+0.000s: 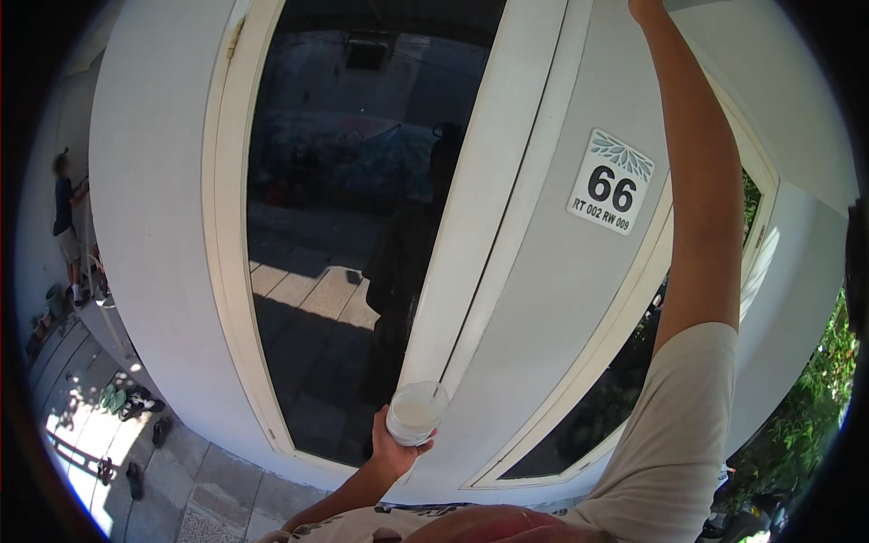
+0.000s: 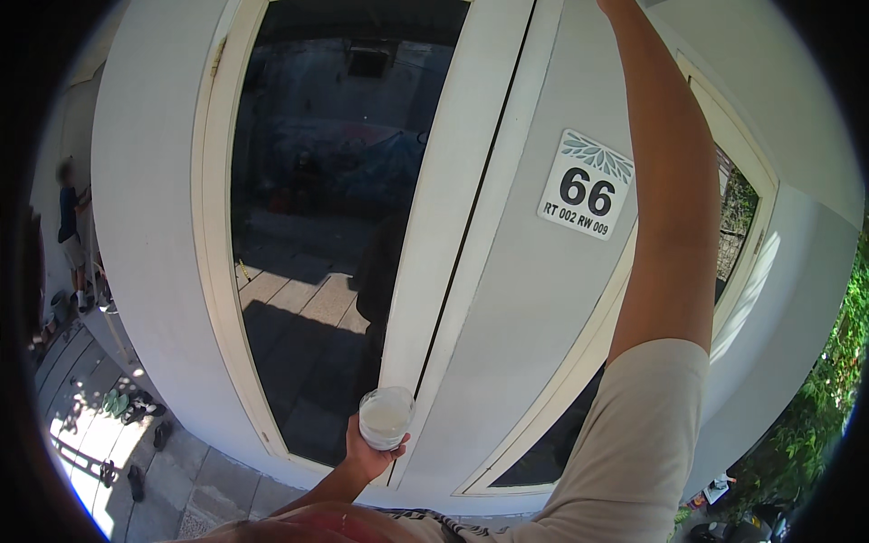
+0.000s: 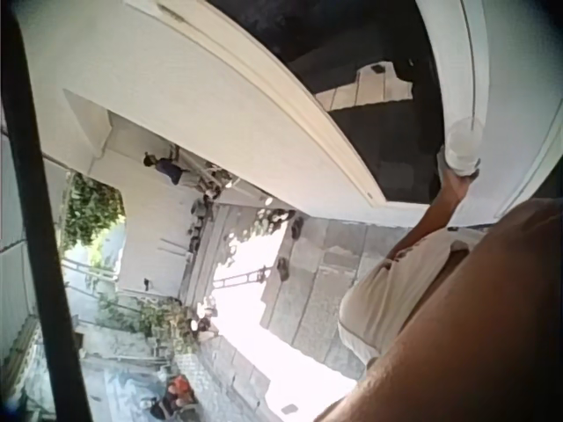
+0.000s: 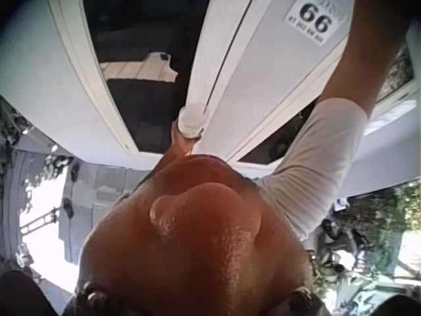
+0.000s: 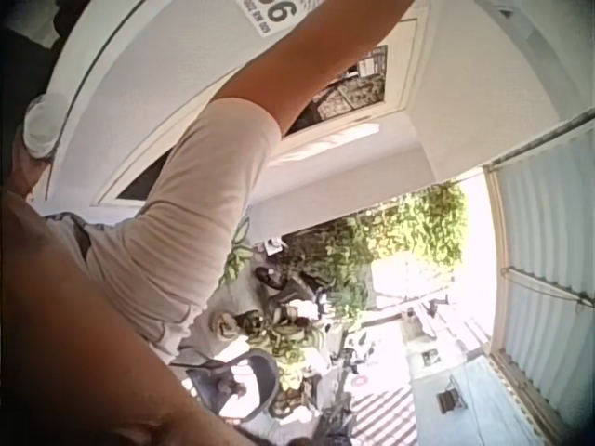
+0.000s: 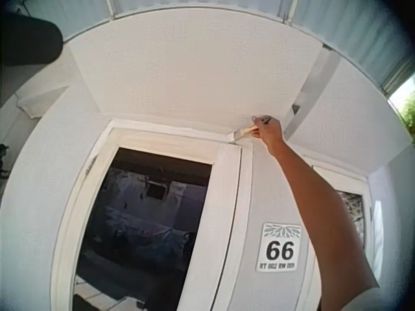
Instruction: The person paints the top and side of a white door frame with a paintbrush, dipping the brush into a small container of white paint.
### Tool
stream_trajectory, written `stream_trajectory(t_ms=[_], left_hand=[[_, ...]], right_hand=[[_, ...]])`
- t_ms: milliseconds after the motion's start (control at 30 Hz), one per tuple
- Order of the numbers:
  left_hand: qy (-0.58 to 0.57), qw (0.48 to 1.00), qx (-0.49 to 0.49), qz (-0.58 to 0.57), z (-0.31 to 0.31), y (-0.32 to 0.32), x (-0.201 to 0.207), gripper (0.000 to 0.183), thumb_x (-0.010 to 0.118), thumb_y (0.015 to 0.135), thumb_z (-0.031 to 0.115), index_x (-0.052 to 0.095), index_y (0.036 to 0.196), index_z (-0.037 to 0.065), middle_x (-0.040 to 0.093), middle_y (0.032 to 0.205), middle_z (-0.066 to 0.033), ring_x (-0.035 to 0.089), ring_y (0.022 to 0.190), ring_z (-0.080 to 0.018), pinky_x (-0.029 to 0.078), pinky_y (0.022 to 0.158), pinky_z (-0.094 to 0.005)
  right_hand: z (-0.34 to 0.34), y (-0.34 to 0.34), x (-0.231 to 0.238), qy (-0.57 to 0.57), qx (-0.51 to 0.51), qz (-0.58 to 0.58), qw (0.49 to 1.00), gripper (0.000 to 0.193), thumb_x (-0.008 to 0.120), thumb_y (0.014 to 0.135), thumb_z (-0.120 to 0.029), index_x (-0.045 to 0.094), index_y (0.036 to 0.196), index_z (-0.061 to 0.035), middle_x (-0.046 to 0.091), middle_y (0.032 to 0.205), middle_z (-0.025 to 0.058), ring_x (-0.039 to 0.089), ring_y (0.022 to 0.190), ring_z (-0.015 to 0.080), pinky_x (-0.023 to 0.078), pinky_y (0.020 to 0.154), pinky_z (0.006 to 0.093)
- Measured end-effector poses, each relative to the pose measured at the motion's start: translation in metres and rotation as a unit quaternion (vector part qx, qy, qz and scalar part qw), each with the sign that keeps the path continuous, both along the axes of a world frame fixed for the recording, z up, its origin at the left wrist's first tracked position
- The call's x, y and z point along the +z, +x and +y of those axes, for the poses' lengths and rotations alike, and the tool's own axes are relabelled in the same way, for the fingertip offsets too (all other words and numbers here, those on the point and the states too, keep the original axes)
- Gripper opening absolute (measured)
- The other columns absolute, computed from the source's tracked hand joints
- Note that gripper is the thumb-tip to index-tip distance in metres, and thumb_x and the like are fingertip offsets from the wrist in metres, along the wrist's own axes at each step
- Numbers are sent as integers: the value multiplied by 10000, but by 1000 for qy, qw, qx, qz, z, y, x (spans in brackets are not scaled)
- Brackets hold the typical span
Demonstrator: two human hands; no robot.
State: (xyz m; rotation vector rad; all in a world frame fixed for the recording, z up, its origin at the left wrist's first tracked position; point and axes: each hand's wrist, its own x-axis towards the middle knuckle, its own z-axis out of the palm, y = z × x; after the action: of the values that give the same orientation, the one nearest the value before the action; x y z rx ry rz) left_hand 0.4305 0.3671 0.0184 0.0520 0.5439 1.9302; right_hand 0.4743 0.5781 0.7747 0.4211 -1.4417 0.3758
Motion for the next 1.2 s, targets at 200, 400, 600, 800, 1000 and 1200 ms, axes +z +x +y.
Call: stream_trajectory(t_ms=[200,400,600,800,1000,1200], left_hand=[[4,1000,-11,-2,1,-11,-5,631,322,894,620,555,1274,175,627,1175,-108,612,978,-328,486,734,-413],[6,1000,-2,-11,1,-21,-9,627,324,893,624,559,1271,182,627,1177,-105,616,972,-328,488,723,-418],[11,1000,-5,-12,6,-21,-8,629,323,890,628,562,1265,183,630,1167,-98,618,960,-318,480,723,-419],[5,1000,4,-18,4,-24,-7,624,329,887,627,565,1260,187,632,1152,-94,618,959,-316,473,728,-420],[10,1000,5,-12,9,-23,-9,622,334,884,627,566,1258,189,629,1163,-90,616,962,-313,467,736,-421],[18,1000,-9,2,17,-22,-8,622,331,882,628,563,1261,193,626,1176,-85,610,977,-316,467,719,-411]], right_hand=[[18,39,15,13,-78,-50,996,222,676,905,-182,623,901,34,634,783,120,641,646,188,579,593,298],[-22,31,0,31,-91,16,995,244,678,906,-196,628,921,42,637,794,110,631,653,178,570,616,287],[-16,7,8,36,-94,-35,994,232,680,901,-188,624,901,37,633,798,114,621,630,180,569,601,287],[6,47,10,4,-140,-10,990,222,674,901,-170,624,894,47,641,791,120,641,644,187,555,561,297],[-28,23,1,35,-126,42,991,230,676,898,-159,635,929,65,643,787,119,632,640,176,556,573,279],[-7,-3,8,38,-61,-10,997,223,683,892,-155,631,890,61,637,747,111,627,606,178,549,546,288]])
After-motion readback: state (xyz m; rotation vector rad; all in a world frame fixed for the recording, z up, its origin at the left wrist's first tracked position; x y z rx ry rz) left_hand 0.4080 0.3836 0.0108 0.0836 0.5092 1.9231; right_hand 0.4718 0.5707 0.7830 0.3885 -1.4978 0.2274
